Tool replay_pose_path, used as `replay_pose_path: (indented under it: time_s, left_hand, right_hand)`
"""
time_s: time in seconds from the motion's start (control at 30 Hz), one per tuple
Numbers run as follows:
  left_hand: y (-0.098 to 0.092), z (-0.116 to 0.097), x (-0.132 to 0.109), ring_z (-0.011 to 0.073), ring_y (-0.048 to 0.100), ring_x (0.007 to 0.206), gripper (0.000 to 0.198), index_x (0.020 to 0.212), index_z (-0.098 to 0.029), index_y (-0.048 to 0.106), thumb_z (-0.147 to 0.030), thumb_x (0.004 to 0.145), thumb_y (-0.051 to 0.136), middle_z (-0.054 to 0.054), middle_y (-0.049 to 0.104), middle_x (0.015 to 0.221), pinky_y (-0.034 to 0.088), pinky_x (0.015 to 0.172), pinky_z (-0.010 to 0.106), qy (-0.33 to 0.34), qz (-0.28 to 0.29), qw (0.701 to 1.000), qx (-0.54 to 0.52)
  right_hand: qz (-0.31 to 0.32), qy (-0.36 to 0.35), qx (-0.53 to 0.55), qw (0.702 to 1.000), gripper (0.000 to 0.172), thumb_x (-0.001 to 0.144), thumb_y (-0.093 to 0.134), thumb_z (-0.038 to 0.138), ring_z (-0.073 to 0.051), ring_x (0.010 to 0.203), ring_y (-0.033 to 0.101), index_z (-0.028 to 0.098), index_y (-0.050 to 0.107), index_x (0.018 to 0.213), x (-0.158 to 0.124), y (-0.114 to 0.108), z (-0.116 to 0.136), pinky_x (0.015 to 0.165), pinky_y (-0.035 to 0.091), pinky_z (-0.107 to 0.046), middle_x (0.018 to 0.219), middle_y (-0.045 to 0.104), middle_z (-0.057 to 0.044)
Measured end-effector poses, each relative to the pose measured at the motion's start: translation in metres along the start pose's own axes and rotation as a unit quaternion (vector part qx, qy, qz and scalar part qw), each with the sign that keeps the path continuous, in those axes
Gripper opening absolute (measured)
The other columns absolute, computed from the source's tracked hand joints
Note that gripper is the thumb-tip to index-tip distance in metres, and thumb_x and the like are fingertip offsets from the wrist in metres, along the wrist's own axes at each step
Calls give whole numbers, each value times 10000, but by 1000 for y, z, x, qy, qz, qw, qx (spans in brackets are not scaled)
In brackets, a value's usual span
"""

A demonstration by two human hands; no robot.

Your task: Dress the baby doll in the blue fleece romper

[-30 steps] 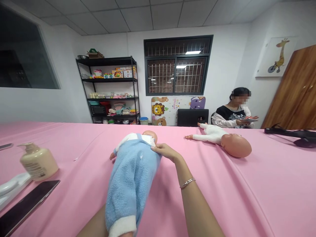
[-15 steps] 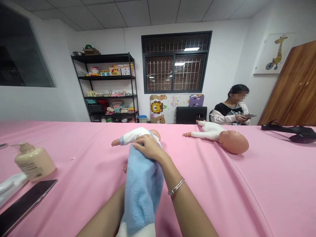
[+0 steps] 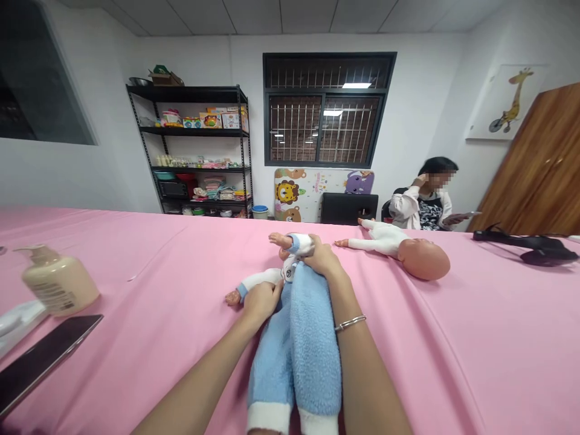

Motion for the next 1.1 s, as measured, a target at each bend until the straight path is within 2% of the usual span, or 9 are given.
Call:
replay_pose_path:
  time_s: [0.13, 0.27, 0.37, 0.5, 0.6, 0.67, 0.83, 0.97, 1.1]
  left_hand:
    - [8, 9, 15, 272, 556, 1028, 444, 937, -158, 672, -475, 867, 369, 124, 638, 1030, 378, 926, 367, 29, -12, 989, -145]
    - [-2, 45, 39, 233, 459, 1175, 373, 1028, -130, 640, -408, 815, 514, 105, 564, 1187, 312, 1019, 311, -35, -79, 914, -396]
    - [-14, 64, 49, 196, 400, 1233, 412, 1149, -84, 561, -325, 816, 521, 112, 469, 1295, 267, 1052, 282, -72, -111, 885, -446]
    - [-26, 75, 47, 174, 408, 1224, 390, 1159, -89, 532, -245, 802, 526, 89, 467, 1303, 282, 1041, 263, -102, -152, 877, -445]
    - [-26, 79, 46, 202, 537, 1076, 216, 954, -99, 600, -166, 757, 543, 77, 613, 1103, 384, 956, 286, -122, -158, 878, -435]
    - [-21, 82, 48, 207, 586, 980, 130, 840, -103, 597, -104, 722, 544, 75, 655, 980, 431, 889, 283, -134, -150, 881, -428]
    - [-9, 90, 57, 175, 547, 1067, 214, 906, -109, 565, -27, 719, 499, 105, 595, 1131, 410, 913, 234, -141, -148, 893, -401]
    - [-9, 89, 58, 186, 502, 1128, 310, 1014, -95, 546, -6, 730, 459, 125, 553, 1193, 371, 962, 269, -126, -136, 920, -347]
    - [-18, 69, 36, 237, 542, 1056, 276, 996, -100, 584, -62, 744, 479, 122, 609, 1095, 374, 957, 342, -75, -66, 951, -293]
  right_hand:
    - [-10, 113, 65, 991, 730, 636, 674, 375, -266, 1003, 532, 120, 352, 1240, 4, 10, -34, 862, 415, -384, 1099, 533, -167]
    - [-12, 219, 207, 953, 817, 592, 678, 540, -282, 955, 551, 103, 358, 1203, -1, 37, -43, 780, 454, -385, 1078, 538, -202]
    - [-4, 239, 264, 935, 761, 580, 694, 523, -243, 823, 586, 120, 409, 1159, -4, 54, -40, 646, 487, -338, 993, 580, -165]
    - [-38, 247, 356, 900, 471, 734, 550, 467, -160, 660, 597, 169, 487, 1093, -6, 60, -44, 550, 506, -282, 899, 613, -74]
    - [-127, 273, 391, 870, 410, 769, 491, 391, -140, 716, 617, 167, 476, 1112, -9, 53, -62, 599, 528, -247, 930, 608, -58]
    - [-201, 304, 373, 853, 496, 733, 538, 371, -163, 792, 619, 147, 427, 1161, -15, 47, -77, 647, 530, -254, 974, 594, -82]
    - [-363, 388, 253, 809, 745, 670, 615, 395, -308, 1027, 532, 58, 281, 1244, -38, 31, -106, 849, 467, -409, 1147, 484, -218]
    - [-415, 378, 180, 808, 679, 649, 624, 278, -286, 1097, 476, 82, 320, 1223, -48, 21, -114, 952, 397, -381, 1161, 462, -197]
    - [-423, 364, 143, 817, 637, 639, 593, 218, -269, 1080, 466, 48, 364, 1209, -58, 18, -116, 940, 398, -364, 1120, 465, -202]
Point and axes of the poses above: each hand's wrist, its own x-axis towards the middle knuckle, its own y-axis out of the palm, z = x × y, the point moved 5 cm from there along x, towards the middle knuckle
